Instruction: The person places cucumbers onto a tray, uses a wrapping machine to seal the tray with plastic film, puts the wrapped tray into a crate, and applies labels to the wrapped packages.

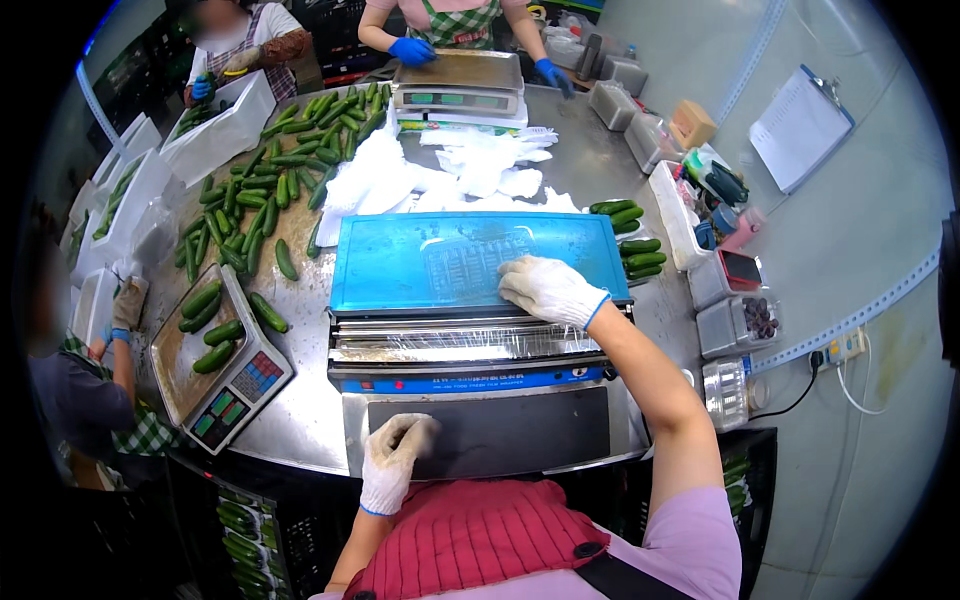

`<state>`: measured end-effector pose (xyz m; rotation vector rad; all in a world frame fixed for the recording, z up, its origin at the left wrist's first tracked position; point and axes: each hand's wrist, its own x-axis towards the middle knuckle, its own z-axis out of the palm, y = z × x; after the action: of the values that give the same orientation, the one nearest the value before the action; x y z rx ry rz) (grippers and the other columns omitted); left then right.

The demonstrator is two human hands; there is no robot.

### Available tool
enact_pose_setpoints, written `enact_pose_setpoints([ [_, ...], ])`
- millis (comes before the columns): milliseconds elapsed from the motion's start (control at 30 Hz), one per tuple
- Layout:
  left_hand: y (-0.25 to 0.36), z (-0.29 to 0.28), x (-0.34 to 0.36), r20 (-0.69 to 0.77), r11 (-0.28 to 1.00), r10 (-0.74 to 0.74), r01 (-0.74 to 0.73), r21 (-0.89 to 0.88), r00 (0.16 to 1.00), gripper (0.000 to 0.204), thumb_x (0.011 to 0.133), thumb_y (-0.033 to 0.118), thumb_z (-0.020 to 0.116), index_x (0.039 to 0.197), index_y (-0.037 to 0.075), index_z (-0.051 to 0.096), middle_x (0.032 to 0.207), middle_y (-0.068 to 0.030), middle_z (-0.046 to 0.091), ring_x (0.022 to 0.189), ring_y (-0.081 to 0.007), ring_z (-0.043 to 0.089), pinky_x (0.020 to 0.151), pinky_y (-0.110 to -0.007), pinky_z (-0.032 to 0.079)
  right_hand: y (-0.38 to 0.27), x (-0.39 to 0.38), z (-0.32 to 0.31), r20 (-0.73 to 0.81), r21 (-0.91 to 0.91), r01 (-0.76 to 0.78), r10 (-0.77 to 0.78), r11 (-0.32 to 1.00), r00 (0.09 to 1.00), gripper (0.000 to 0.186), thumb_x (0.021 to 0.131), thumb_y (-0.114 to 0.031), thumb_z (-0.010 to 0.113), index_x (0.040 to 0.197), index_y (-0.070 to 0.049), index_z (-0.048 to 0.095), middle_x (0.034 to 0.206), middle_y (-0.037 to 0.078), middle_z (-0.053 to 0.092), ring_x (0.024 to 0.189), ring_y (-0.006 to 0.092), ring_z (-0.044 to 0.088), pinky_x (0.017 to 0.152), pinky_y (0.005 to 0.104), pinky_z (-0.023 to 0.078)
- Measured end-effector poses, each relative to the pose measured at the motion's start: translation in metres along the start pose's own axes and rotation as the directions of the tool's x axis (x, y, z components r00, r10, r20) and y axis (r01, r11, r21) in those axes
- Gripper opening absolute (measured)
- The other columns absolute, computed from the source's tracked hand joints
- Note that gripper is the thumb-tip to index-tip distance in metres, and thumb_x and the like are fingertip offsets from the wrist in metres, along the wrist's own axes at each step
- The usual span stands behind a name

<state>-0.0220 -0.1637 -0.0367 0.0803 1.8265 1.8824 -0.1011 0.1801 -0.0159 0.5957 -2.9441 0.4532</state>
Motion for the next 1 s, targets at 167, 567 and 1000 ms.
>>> enact_pose_setpoints([
  [167, -0.006, -0.006, 0.010, -0.008, 1.000, -0.027, 0.027, -0.008, 1.000, 0.020, 0.093, 0.013, 0.060, 0.103, -0.002, 0.068, 0.088, -0.0034, 0.067, 0.076, -0.0081, 0.057, 0.069, -0.022, 0.045, -0.025, -0.001, 0.000, 0.045, -0.029, 0.022, -0.020, 0.999, 0.999, 0.029, 0.091, -0.032, 0.056, 0.087, -0.004, 0.064, 0.089, 0.014, 0.063, 0.086, 0.0320, 0.062, 0.076, 0.0415, 0.053],
  [567, 0.021, 0.015, 0.029, -0.140, 0.997, -0.036, 0.046, 0.068, 0.989, 0.015, 0.094, 0.005, 0.053, 0.095, -0.006, 0.064, 0.089, -0.0120, 0.067, 0.069, -0.0120, 0.056, 0.065, -0.025, 0.047, 0.208, 0.039, -0.034, -0.084, 0.272, -0.650, 0.690, 0.710, 0.719, 0.038, 0.083, -0.026, 0.068, 0.109, 0.002, 0.067, 0.101, 0.018, 0.071, 0.092, 0.0252, 0.069, 0.082, 0.0331, 0.052],
  [1000, 0.025, 0.031, 0.024, -0.293, 0.989, -0.055, 0.091, 0.113, 0.955, 0.015, 0.094, 0.005, 0.054, 0.094, -0.005, 0.065, 0.088, -0.0093, 0.067, 0.068, -0.0093, 0.055, 0.064, -0.023, 0.046, 0.268, 0.096, -0.001, 0.150, 0.285, -0.583, 0.566, 0.761, 0.811, 0.038, 0.071, -0.031, 0.077, 0.094, -0.002, 0.072, 0.086, 0.012, 0.070, 0.075, 0.0228, 0.066, 0.070, 0.0348, 0.052],
])
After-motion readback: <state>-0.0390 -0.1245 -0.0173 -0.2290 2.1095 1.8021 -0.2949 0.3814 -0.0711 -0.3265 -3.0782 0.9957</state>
